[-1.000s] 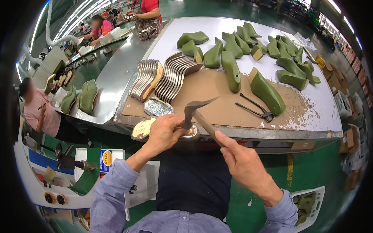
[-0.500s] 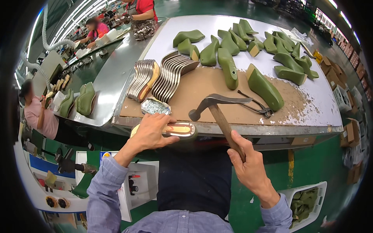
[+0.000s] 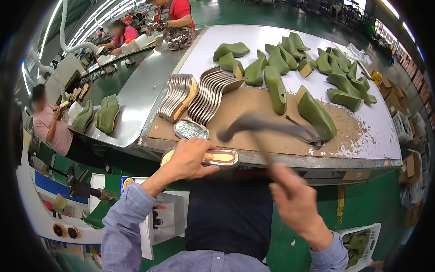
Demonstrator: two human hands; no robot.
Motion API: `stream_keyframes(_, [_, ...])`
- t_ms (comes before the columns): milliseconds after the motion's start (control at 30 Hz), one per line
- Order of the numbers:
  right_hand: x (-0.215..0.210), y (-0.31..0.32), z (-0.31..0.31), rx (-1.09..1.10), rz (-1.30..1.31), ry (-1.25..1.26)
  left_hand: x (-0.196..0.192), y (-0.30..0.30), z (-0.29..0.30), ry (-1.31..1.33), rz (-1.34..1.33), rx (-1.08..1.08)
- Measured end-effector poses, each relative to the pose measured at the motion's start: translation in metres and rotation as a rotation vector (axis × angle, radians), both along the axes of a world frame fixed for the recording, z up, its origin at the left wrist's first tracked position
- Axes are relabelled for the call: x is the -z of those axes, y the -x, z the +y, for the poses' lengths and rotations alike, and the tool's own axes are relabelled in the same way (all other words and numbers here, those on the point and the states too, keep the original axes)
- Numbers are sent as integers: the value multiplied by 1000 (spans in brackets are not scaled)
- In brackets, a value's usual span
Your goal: The person repeatedly picks up a green shoe upper and a sole, places the sole onto the upper, and uses a hammer to tap the components together. The person then places the assembled shoe aside and repeats the process with new parts from the table.
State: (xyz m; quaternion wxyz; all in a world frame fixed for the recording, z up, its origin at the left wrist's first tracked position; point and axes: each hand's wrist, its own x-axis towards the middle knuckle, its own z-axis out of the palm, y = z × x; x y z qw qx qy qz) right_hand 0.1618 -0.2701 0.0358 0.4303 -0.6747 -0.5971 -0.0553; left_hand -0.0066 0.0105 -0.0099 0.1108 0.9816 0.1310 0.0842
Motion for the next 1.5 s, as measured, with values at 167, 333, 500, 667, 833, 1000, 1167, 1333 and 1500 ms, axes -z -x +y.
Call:
stream_keyframes(167, [-24,-8,9,64,-71,134,3,5,0,-42,13,-4])
stream_keyframes(333, [-11,-8,-23,-43,376,-504,5,4,1,-31,-14,0])
stream_keyframes(500, [30,19,6,31,384,414,2,3,0,-3,28,-16])
stream_keyframes(667, [23,10,5,48,327,25,0,3,-3,-22,23,-32])
stream_keyframes(833, [36,13,12,48,273,346,0,-1,-4,17,18,-30])
stream_keyframes(1000, [50,-24,45,248,-245,389,8,-8,-3,-75,158,37])
stream_keyframes(1167, [148,-83,95,432,-479,340,-28,-10,4,29,167,62])
stream_keyframes(1333, [152,-80,88,431,-429,190,-69,57,94,749,-904,-426])
stream_keyframes(1500, [146,-74,92,486,-429,183,-9,162,200,267,-1228,-733])
